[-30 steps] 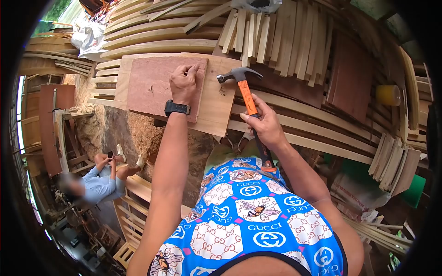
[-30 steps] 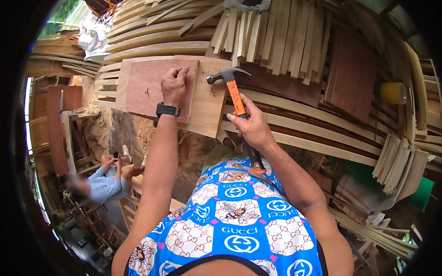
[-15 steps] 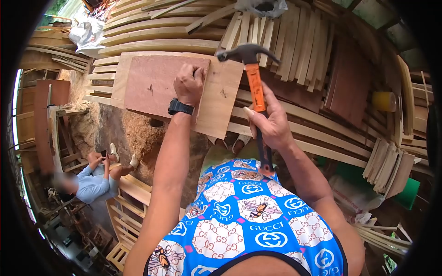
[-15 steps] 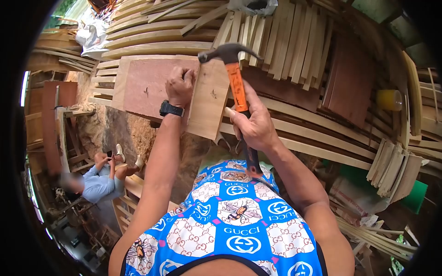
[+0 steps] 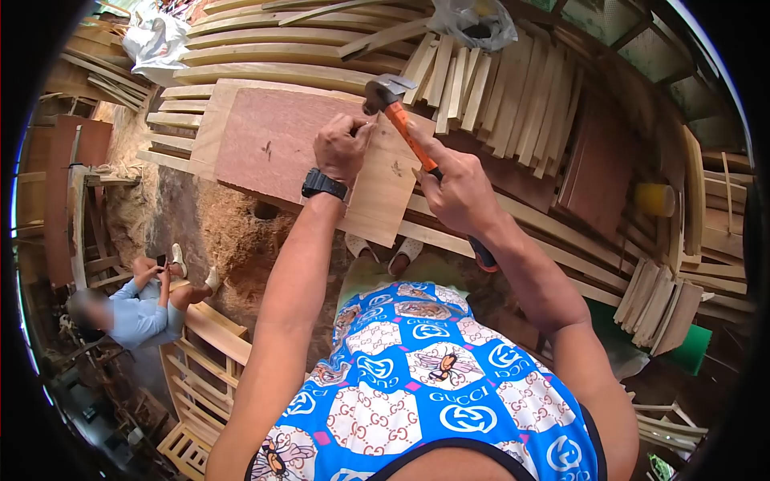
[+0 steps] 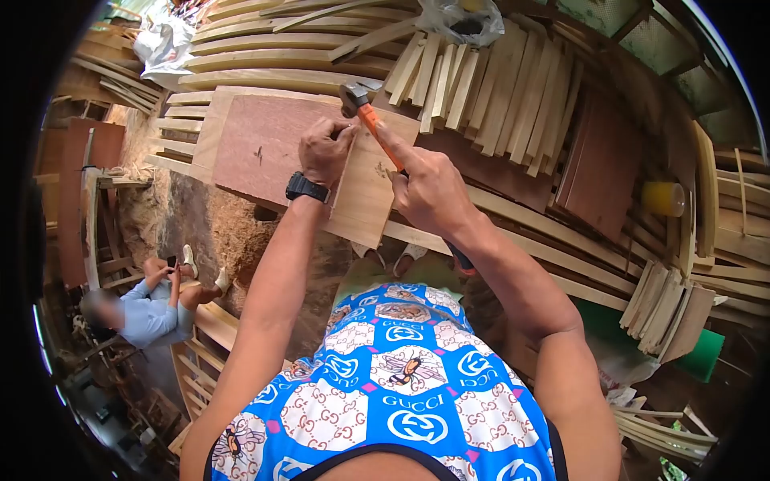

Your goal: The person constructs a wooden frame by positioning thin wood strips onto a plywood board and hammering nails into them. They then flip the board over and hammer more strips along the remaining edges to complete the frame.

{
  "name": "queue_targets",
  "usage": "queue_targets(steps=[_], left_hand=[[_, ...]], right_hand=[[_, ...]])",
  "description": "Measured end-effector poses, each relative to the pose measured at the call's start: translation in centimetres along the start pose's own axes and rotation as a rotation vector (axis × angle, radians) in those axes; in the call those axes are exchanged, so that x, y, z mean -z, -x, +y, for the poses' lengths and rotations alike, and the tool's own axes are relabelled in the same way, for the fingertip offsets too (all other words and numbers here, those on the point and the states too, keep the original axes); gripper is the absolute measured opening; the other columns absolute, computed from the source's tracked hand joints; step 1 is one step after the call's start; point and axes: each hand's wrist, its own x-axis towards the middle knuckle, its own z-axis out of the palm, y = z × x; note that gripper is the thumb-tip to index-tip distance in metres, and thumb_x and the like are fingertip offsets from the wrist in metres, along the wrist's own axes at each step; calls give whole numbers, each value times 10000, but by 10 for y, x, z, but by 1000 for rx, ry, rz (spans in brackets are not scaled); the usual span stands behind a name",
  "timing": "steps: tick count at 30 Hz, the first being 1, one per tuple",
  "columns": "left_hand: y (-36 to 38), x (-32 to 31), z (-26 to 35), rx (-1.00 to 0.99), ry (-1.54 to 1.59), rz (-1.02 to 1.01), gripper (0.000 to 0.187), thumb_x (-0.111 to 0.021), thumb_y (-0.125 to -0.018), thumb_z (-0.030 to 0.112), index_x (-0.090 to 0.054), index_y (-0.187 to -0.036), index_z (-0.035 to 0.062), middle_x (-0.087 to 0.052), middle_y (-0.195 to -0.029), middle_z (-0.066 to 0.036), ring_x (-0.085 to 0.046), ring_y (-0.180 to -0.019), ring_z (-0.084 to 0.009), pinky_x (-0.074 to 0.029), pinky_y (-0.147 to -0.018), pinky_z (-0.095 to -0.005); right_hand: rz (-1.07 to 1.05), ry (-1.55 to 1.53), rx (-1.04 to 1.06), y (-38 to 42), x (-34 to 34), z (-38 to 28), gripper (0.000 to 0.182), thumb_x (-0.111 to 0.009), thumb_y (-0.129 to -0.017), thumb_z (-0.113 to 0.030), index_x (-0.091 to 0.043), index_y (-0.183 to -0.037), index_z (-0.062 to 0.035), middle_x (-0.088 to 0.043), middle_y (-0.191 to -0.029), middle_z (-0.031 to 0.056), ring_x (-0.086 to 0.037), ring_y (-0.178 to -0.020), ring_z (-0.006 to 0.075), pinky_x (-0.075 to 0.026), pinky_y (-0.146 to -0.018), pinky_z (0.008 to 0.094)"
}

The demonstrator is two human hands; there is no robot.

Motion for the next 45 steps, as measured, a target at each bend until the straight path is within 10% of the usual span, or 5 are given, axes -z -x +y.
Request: queue_targets(steps=[16,24,37,41,45], left_hand=[[3,-6,6,-21,-1,17,149,-827,-859,225,-760,-832,95,-722,-829,-84,-699,-724,-319,-560,-654,-427],[19,1,14,-144,-78,135,541,-854,-787,195,-590,-1232,39,-642,-1004,-143,-683,-788,-305,-560,-681,-408],[19,-3,26,18,-116,40,443,-794,-780,171,-561,-1135,42,-612,-992,-158,-678,-842,-358,-560,-720,-469],[16,-7,26,9,-143,64,457,-804,-771,195,-563,-1129,45,-608,-1003,-141,-674,-833,-349,-563,-718,-462],[20,-3,24,29,-56,-2,457,-777,-761,151,-540,-1141,56,-612,-1076,-176,-668,-874,-434,-560,-726,-536]], right_hand=[[-22,144,-43,7,0,1,716,-649,-870,-3,-511,-1555,-162,-696,-921,250,-684,-803,436,-549,-748,473],[243,0,127,9,3,-20,847,-623,-786,40,-459,-1592,-166,-697,-947,233,-670,-788,430,-551,-722,509],[212,-36,31,26,-13,-13,724,-651,-861,59,-517,-1553,-106,-702,-1130,305,-748,-872,368,-578,-758,420],[-98,30,-143,11,-9,3,728,-679,-842,32,-531,-1539,-118,-697,-1117,311,-719,-887,434,-573,-765,439],[230,-2,102,21,-9,-11,827,-650,-806,49,-484,-1580,-188,-671,-866,189,-676,-735,388,-539,-681,509]])
